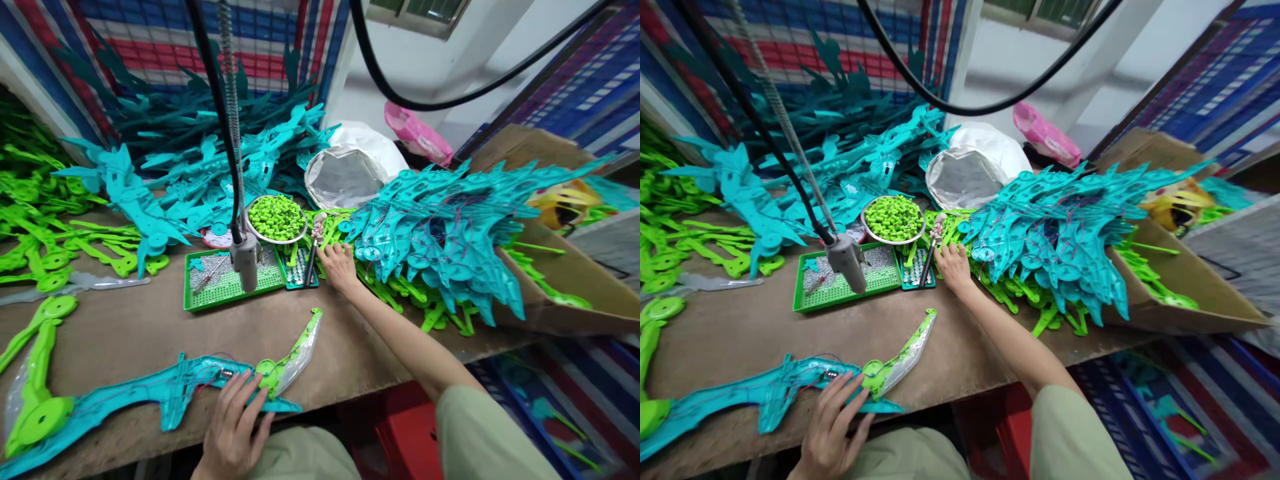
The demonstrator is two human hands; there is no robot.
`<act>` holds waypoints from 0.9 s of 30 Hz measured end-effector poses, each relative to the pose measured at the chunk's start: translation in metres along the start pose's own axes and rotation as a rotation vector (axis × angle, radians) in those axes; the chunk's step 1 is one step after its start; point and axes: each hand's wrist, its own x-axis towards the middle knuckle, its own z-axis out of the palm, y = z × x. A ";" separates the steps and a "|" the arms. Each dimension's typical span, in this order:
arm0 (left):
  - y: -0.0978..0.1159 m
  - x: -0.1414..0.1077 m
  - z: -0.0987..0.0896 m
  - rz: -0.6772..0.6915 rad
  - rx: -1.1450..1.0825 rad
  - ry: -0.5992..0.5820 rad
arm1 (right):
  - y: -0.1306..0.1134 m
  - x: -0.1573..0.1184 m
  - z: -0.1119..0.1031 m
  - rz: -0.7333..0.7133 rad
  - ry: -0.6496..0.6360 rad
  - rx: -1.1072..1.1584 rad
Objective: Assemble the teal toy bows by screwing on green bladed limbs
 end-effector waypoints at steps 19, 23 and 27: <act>0.002 0.000 0.001 -0.030 -0.012 -0.014 | 0.008 0.011 0.001 -0.072 0.189 0.202; 0.004 0.004 -0.001 -0.045 -0.051 -0.031 | 0.032 0.022 -0.020 0.095 0.454 0.399; 0.006 0.008 -0.005 -0.109 -0.135 0.020 | 0.054 0.014 -0.066 0.208 0.491 0.489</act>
